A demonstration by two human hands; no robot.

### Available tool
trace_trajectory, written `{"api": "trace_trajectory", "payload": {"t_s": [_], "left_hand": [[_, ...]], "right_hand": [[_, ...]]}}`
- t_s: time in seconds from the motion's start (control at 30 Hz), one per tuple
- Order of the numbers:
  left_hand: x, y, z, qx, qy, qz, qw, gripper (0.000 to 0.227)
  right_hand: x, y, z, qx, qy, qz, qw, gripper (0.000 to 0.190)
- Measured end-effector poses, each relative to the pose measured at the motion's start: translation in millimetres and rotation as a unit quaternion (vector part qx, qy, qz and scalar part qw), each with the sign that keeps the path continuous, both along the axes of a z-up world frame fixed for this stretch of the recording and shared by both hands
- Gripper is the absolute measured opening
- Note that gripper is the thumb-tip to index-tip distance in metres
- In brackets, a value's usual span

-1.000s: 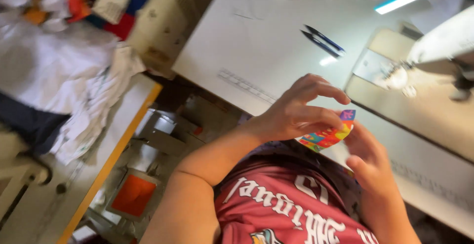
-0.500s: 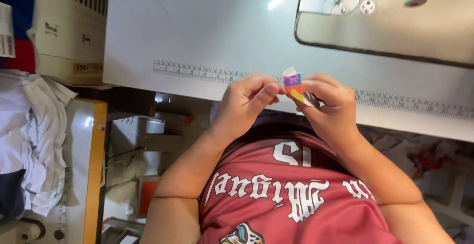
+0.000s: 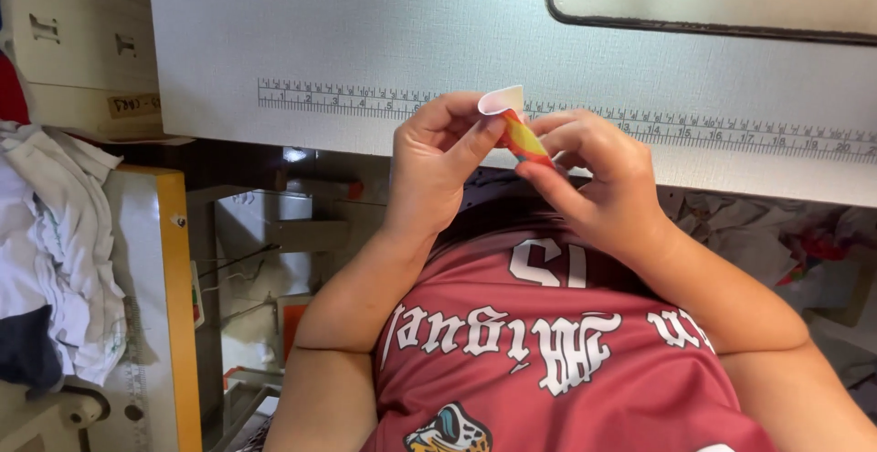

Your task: Sewing and trimming colorful fabric strips using an industrial sewing machine.

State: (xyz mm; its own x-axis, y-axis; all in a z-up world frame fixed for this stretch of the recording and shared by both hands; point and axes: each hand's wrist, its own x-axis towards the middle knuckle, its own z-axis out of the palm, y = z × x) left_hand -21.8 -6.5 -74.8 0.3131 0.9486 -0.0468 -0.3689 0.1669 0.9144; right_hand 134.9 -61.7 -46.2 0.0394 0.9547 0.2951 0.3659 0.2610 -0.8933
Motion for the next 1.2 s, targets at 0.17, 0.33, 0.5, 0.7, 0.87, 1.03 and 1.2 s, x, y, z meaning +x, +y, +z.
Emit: {"api": "trace_trajectory", "payload": {"t_s": [0.17, 0.33, 0.5, 0.7, 0.87, 1.03, 1.2], "left_hand": [[-1, -5, 26, 0.0, -0.011, -0.004, 1.0, 0.019], [-3, -10, 38, 0.032, 0.0, -0.002, 0.999, 0.022], [-12, -11, 49, 0.04, 0.024, -0.014, 0.999, 0.016], [-13, -7, 47, 0.059, 0.001, 0.025, 0.998, 0.015], [-14, -9, 42, 0.048, -0.015, 0.028, 0.998, 0.02], [-12, -8, 42, 0.047, 0.002, 0.048, 0.998, 0.023], [-9, -4, 36, 0.049, 0.017, 0.093, 0.994, 0.026]], "right_hand": [[-3, 4, 6, 0.014, 0.002, 0.066, 0.998, 0.021], [-5, -1, -15, -0.105, 0.31, 0.093, 0.94, 0.039], [-6, 1, 10, -0.156, 0.265, 0.068, 0.949, 0.029], [-2, 5, 15, -0.07, 0.082, 0.06, 0.992, 0.003], [-3, 5, 13, -0.071, 0.078, 0.057, 0.993, 0.005], [-5, 4, 11, -0.079, 0.128, 0.048, 0.987, 0.011], [-5, 4, 9, -0.072, 0.095, 0.036, 0.992, 0.008]]}}
